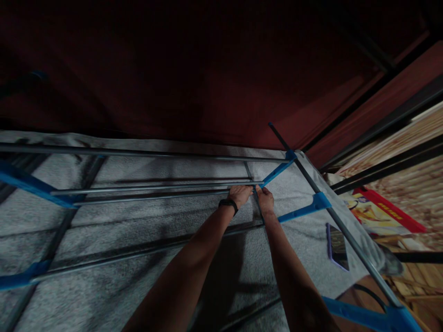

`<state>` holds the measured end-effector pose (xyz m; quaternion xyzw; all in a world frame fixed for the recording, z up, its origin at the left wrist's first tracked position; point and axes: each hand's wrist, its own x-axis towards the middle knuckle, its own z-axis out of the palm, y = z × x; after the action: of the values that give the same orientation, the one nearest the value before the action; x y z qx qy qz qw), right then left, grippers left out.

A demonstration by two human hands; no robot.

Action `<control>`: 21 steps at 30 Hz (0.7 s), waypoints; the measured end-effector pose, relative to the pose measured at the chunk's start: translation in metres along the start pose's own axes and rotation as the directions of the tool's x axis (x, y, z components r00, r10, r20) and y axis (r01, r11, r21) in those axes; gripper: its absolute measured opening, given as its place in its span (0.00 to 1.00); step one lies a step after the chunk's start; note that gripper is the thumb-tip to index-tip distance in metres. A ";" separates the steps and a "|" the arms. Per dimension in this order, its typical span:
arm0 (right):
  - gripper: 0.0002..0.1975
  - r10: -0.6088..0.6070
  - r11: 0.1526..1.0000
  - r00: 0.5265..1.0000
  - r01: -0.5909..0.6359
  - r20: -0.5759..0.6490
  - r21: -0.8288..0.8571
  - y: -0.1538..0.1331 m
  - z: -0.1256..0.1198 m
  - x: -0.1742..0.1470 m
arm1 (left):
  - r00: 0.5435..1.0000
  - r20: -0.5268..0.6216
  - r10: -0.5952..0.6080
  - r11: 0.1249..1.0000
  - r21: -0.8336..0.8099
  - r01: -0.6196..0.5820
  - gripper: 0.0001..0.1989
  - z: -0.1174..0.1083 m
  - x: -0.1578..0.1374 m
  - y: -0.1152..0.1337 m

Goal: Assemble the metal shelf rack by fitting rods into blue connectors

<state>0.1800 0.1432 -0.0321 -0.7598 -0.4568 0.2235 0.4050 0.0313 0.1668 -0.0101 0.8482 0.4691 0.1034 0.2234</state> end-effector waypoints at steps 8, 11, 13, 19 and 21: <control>0.26 0.000 1.000 1.000 0.000 -0.011 -0.003 -0.004 -0.001 -0.004 | 0.999 0.023 -0.023 1.000 -0.015 0.023 0.14 -0.003 -0.001 -0.001; 0.26 0.000 1.000 1.000 0.000 0.001 0.010 -0.005 -0.001 -0.005 | 1.000 0.023 -0.020 1.000 -0.021 0.021 0.14 -0.004 0.000 -0.001; 0.26 0.002 1.000 1.000 -0.002 0.009 0.011 -0.006 -0.001 -0.005 | 1.000 0.022 -0.022 1.000 -0.022 0.022 0.15 -0.005 0.000 -0.001; 0.24 -0.009 1.000 1.000 0.009 -0.002 0.016 -0.004 -0.001 -0.005 | 0.999 0.025 -0.020 1.000 -0.020 0.021 0.14 -0.006 0.000 0.000; 0.24 -0.005 1.000 1.000 0.005 -0.009 0.002 -0.002 0.000 -0.005 | 1.000 0.020 -0.021 1.000 -0.018 0.021 0.15 -0.007 0.000 -0.001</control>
<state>0.1769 0.1394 -0.0301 -0.7593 -0.4564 0.2196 0.4085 0.0282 0.1688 -0.0046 0.8421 0.4747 0.0968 0.2368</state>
